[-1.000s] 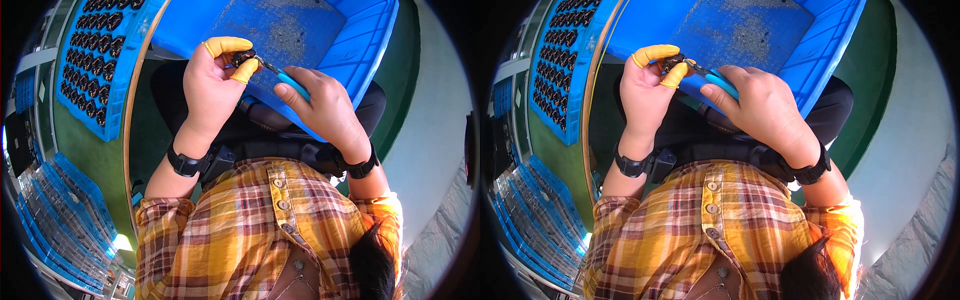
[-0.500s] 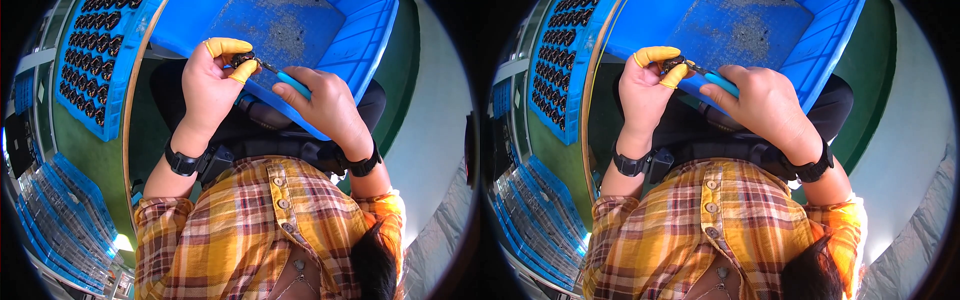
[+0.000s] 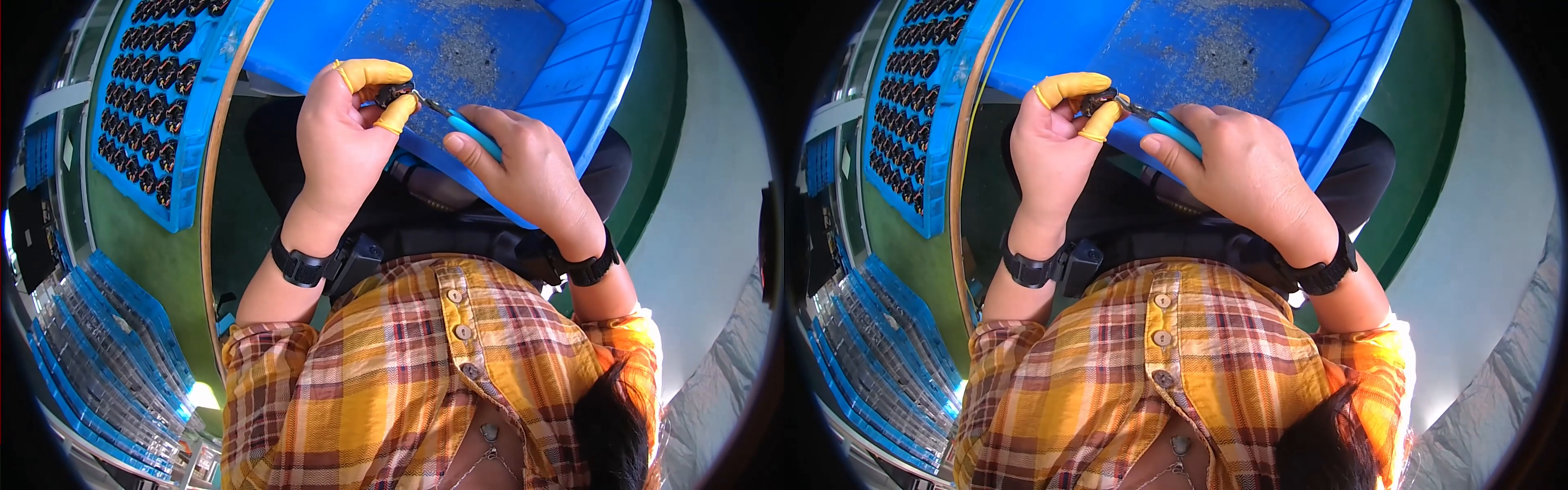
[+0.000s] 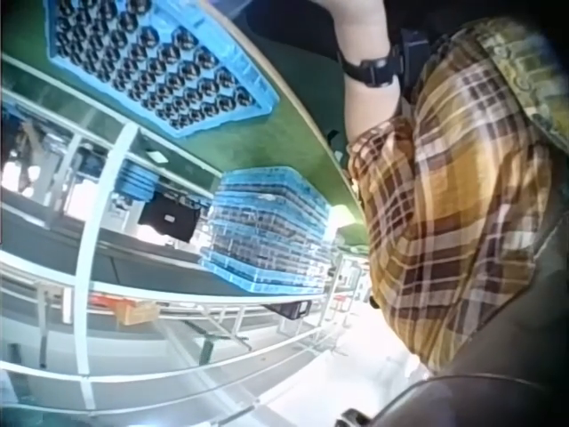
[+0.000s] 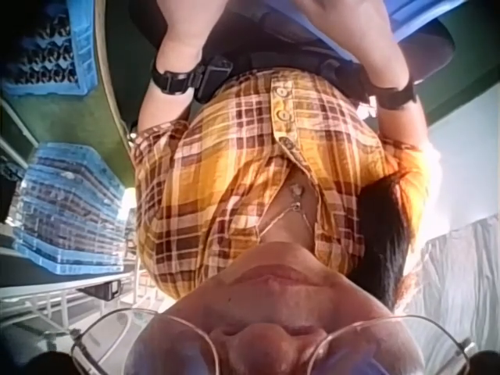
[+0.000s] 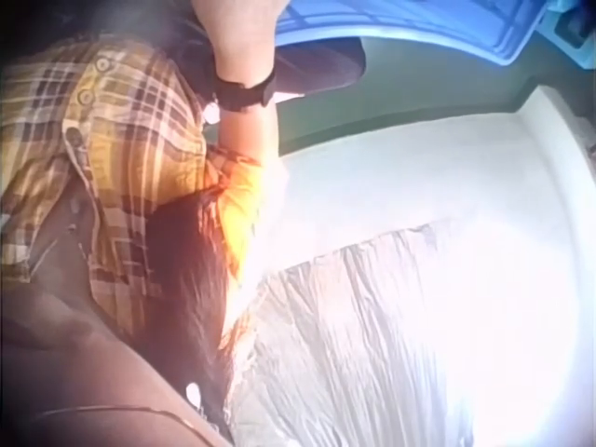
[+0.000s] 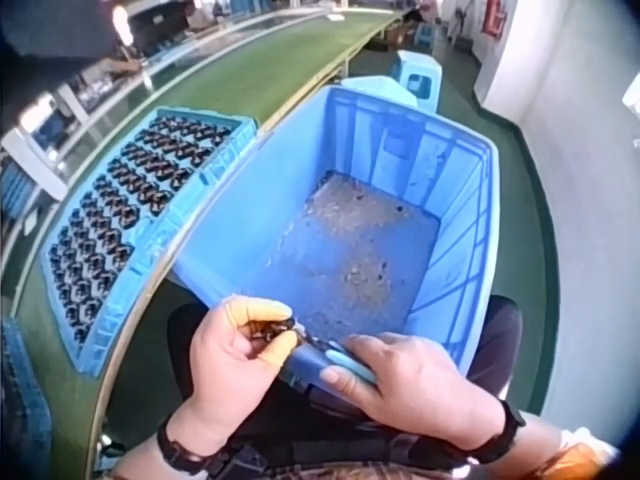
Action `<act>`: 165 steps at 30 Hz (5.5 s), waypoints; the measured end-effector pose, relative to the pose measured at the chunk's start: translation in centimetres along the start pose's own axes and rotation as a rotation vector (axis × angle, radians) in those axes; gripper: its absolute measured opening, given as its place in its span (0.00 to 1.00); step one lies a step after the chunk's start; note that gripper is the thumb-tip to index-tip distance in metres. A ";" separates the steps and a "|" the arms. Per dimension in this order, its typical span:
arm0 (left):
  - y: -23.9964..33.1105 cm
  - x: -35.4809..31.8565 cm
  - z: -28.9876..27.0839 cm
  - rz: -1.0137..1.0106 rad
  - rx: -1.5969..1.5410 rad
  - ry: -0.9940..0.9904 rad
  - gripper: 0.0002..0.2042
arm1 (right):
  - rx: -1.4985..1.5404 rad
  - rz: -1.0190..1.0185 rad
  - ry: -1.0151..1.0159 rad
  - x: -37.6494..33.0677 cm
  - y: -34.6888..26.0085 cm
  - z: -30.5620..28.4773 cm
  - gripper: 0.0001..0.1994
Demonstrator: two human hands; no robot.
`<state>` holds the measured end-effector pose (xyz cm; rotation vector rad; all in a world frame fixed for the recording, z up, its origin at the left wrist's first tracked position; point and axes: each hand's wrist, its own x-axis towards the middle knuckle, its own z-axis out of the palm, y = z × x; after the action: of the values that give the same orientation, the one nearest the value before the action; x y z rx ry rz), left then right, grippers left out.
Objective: Trim excess material from electronic components using pliers at a factory workstation.
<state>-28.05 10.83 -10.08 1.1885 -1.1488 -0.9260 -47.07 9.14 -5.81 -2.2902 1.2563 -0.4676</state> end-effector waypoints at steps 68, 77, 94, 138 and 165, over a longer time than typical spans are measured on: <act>6.4 5.8 -11.9 -0.016 0.336 0.160 0.21 | 0.614 0.262 -0.126 8.2 8.0 8.1 0.23; 6.3 11.7 -12.1 -0.128 0.930 0.091 0.19 | 0.650 0.304 -0.183 8.6 10.1 8.3 0.22; 6.9 12.4 -11.0 0.044 1.191 0.021 0.13 | 0.668 0.334 -0.195 8.8 11.4 5.5 0.25; 5.3 14.8 -15.5 0.296 1.424 -0.078 0.16 | 0.624 0.275 -0.157 9.3 12.1 6.6 0.20; -7.9 1.2 6.5 0.401 0.556 -0.034 0.12 | 0.980 0.364 0.026 10.8 18.5 9.4 0.30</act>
<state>-33.89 7.02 -17.65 1.3057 -1.6620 -0.3246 -49.37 -6.21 -23.28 -1.2174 1.0708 -0.7607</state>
